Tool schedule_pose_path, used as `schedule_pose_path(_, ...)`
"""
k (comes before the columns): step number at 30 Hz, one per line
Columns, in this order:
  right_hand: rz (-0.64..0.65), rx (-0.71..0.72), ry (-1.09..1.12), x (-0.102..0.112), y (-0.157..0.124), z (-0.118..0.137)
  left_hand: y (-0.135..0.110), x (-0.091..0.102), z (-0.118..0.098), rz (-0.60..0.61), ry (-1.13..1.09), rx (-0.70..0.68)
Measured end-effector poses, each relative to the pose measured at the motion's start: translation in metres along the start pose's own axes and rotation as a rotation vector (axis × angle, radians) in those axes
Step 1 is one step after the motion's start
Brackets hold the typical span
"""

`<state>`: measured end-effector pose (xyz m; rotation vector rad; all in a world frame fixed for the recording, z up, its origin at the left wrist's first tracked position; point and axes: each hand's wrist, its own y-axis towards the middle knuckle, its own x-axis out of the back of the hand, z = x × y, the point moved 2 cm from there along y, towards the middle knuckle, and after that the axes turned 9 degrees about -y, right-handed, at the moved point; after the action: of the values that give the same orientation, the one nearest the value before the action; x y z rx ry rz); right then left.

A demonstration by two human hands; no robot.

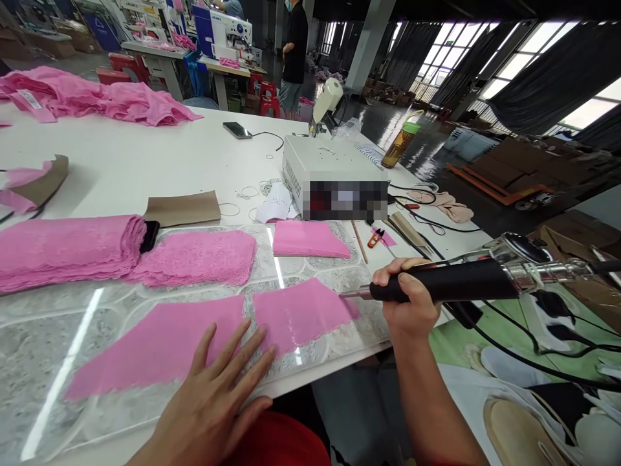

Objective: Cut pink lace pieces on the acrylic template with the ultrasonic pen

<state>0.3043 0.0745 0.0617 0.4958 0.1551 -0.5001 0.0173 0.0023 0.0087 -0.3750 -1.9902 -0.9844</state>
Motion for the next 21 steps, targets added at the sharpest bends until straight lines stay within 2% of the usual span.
schedule_pose_path(12, -0.027, -0.042, -0.049, -0.006, -0.003, 0.006, -0.001, 0.007, -0.003, 0.047, 0.125, -0.051)
schedule_pose_path(15, -0.021, -0.028, -0.005, -0.018, -0.006, 0.007, -0.002, 0.007, -0.004, 0.037, 0.125, -0.043)
schedule_pose_path(21, 0.086, -0.03, 0.048, -0.054, -0.013, -0.004, -0.005, 0.001, -0.003, -0.006, 0.088, -0.025)
